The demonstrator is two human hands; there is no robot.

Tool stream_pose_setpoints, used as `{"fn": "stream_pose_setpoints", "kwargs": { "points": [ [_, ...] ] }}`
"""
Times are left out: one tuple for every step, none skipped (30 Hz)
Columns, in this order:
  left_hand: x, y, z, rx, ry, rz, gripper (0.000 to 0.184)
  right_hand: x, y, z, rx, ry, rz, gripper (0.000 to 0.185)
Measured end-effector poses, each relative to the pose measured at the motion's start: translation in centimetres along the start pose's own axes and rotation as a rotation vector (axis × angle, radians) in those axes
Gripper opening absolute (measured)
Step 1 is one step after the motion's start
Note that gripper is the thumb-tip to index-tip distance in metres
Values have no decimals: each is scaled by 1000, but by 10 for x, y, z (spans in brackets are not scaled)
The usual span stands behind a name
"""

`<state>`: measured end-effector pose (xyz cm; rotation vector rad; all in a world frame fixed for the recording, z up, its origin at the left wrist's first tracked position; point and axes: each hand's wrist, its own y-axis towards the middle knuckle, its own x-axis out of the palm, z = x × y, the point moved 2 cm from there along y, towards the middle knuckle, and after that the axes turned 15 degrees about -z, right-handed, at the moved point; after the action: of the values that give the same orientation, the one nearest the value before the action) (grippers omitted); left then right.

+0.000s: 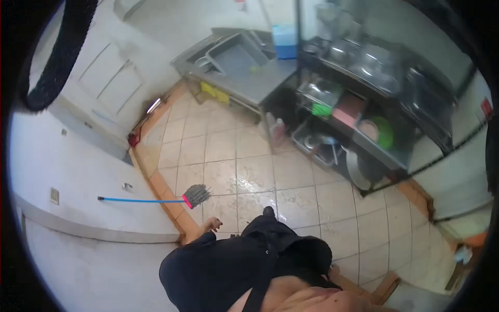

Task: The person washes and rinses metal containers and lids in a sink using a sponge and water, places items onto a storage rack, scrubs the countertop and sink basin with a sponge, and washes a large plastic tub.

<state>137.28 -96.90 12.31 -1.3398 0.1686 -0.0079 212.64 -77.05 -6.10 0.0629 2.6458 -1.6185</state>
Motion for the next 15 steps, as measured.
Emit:
{"fn": "stream_pose_setpoints", "kwargs": {
  "points": [
    [-20, 8, -9, 39, 29, 30, 38, 24, 29, -15, 16, -20, -73, 35],
    [-41, 15, -17, 73, 60, 60, 37, 54, 52, -35, 23, -48, -139, 35],
    [-73, 25, -7, 141, 75, 117, 36, 83, 71, -58, 29, -79, -197, 35],
    [-102, 38, 4, 209, 97, 177, 36, 127, 55, -93, -19, -197, -285, 28],
    [-129, 30, 32, 275, 125, 235, 40, 179, 22, -137, -78, -313, -367, 22],
    [-156, 24, 62, 275, 115, 328, 42, 232, -14, -184, -145, -419, -441, 19],
    [-187, 18, 90, 479, 248, 416, 43, 272, -19, -213, -189, -471, -452, 18],
    [-217, 28, 113, 504, 155, 462, 42, 308, -24, -242, -233, -516, -462, 17],
    [-244, 40, 136, 529, 62, 505, 42, 345, -41, -273, -253, -523, -469, 18],
    [-274, 23, 171, 543, -53, 441, 42, 387, -60, -308, -274, -527, -477, 20],
    [-295, -10, 202, 556, -168, 380, 43, 421, -66, -336, -300, -526, -463, 21],
    [-320, -22, 219, 586, -201, 369, 42, 453, -69, -364, -325, -526, -453, 23],
    [-350, -29, 232, 611, -232, 359, 41, 492, -72, -393, -347, -525, -469, 25],
    [-377, -28, 240, 637, -264, 351, 40, 531, -75, -425, -369, -525, -487, 28],
    [-405, -22, 238, 661, -288, 395, 39, 577, -100, -462, -433, -474, -559, 30]
  ]
}}
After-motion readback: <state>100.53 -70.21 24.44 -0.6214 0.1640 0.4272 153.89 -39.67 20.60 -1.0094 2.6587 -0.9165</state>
